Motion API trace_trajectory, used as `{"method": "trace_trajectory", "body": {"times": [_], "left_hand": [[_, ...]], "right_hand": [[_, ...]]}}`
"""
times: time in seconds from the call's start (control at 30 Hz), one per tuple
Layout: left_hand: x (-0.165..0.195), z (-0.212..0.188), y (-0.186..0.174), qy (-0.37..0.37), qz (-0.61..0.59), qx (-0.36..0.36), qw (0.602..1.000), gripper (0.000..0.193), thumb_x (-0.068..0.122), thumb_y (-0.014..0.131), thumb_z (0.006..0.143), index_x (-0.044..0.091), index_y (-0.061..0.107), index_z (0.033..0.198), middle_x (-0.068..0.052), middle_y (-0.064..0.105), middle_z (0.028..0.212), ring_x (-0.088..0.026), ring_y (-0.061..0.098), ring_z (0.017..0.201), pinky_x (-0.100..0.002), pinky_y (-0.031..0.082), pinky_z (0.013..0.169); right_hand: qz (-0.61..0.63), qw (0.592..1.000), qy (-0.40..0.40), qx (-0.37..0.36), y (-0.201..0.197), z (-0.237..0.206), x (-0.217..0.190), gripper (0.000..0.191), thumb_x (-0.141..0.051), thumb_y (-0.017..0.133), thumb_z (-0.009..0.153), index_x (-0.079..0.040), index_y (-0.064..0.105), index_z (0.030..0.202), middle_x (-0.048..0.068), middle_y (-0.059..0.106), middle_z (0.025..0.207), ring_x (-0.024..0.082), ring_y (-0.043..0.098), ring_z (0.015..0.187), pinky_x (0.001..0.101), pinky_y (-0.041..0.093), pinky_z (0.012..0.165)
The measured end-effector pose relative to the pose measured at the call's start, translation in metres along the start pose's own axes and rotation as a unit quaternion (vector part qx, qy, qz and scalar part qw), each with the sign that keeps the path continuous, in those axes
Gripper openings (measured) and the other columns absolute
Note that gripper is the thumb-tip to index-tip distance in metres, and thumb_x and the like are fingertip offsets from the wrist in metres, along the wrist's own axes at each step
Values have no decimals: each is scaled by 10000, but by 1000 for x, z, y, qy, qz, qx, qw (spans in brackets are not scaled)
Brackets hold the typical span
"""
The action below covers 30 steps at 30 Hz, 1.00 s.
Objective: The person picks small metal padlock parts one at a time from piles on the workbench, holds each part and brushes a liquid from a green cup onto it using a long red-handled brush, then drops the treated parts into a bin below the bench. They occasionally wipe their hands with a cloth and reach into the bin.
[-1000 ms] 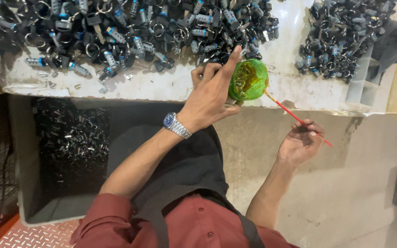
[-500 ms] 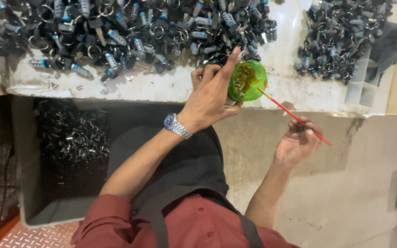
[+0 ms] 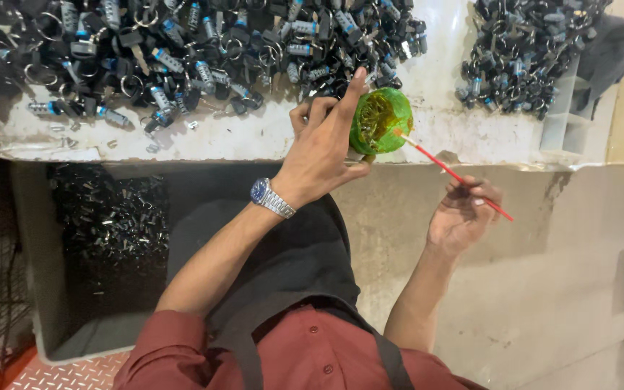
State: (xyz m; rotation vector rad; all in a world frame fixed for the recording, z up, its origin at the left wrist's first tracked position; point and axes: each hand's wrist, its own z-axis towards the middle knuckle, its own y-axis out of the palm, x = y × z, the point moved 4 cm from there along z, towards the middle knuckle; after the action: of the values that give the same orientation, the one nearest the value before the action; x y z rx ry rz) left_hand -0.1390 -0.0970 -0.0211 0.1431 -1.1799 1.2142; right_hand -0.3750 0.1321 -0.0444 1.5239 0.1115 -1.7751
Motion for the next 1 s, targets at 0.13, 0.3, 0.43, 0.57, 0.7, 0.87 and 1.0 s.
{"method": "trace_trajectory", "body": {"times": [0.13, 0.3, 0.43, 0.57, 0.7, 0.87, 1.0], "left_hand": [[-3, 0, -1, -18, 0, -15, 1000, 1437, 381, 973, 624, 91, -9, 1634, -29, 526, 1445, -279, 485, 1224, -491, 284, 1079], [-4, -1, 1, -1, 7, -10, 1000, 1440, 383, 972, 623, 88, -19, 1626, -58, 500, 1523, -286, 478, 1215, -490, 284, 1060], [-2, -1, 2, 8, 13, -1, 1000, 1423, 374, 963, 646, 74, -24, 1626, -56, 488, 1565, -281, 475, 1205, -483, 285, 1054], [0, -1, 1, 2, 21, -5, 1000, 1427, 392, 963, 634, 73, -14, 1624, -57, 489, 1541, -287, 475, 1221, -492, 282, 1062], [0, -1, -1, 6, 14, -6, 1000, 1449, 394, 957, 595, 73, -17, 1619, -66, 491, 1547, -287, 475, 1211, -492, 283, 1058], [-1, -1, -2, 2, 10, 1, 1000, 1410, 373, 956, 655, 82, -17, 1634, -47, 496, 1531, -279, 480, 1219, -488, 286, 1077], [-1, 0, 0, 5, 14, -2, 1000, 1410, 374, 951, 635, 84, -12, 1624, -54, 489, 1549, -284, 481, 1214, -487, 288, 1058]], "right_hand": [[-5, 999, 5, -32, -1, -1, 3, 117, -141, 644, 964, -35, 623, 1006, 120, 667, 1100, 238, 673, 964, 357, 582, 868], [-18, 1000, -8, -20, -25, -9, -9, 137, -160, 629, 986, -27, 633, 1020, 138, 679, 1095, 247, 680, 977, 362, 595, 869], [7, 1000, -14, 14, -37, -11, -16, 151, -180, 641, 998, -45, 656, 1063, 154, 700, 1114, 252, 687, 979, 345, 592, 859], [46, 997, 27, 51, -30, -9, -7, 147, -139, 644, 1020, -40, 677, 1124, 156, 713, 1150, 237, 687, 965, 330, 588, 879], [25, 997, 44, 56, -15, -10, 8, 135, -115, 626, 1022, -37, 694, 1109, 149, 725, 1132, 249, 704, 1001, 345, 601, 918], [26, 997, 52, 56, -15, -14, 10, 132, -102, 625, 1015, -27, 700, 1093, 148, 729, 1127, 241, 714, 1031, 348, 609, 927], [5, 997, 52, 63, -26, -18, 2, 133, -103, 637, 1014, -24, 703, 1099, 145, 733, 1125, 243, 710, 1008, 340, 603, 926]]}}
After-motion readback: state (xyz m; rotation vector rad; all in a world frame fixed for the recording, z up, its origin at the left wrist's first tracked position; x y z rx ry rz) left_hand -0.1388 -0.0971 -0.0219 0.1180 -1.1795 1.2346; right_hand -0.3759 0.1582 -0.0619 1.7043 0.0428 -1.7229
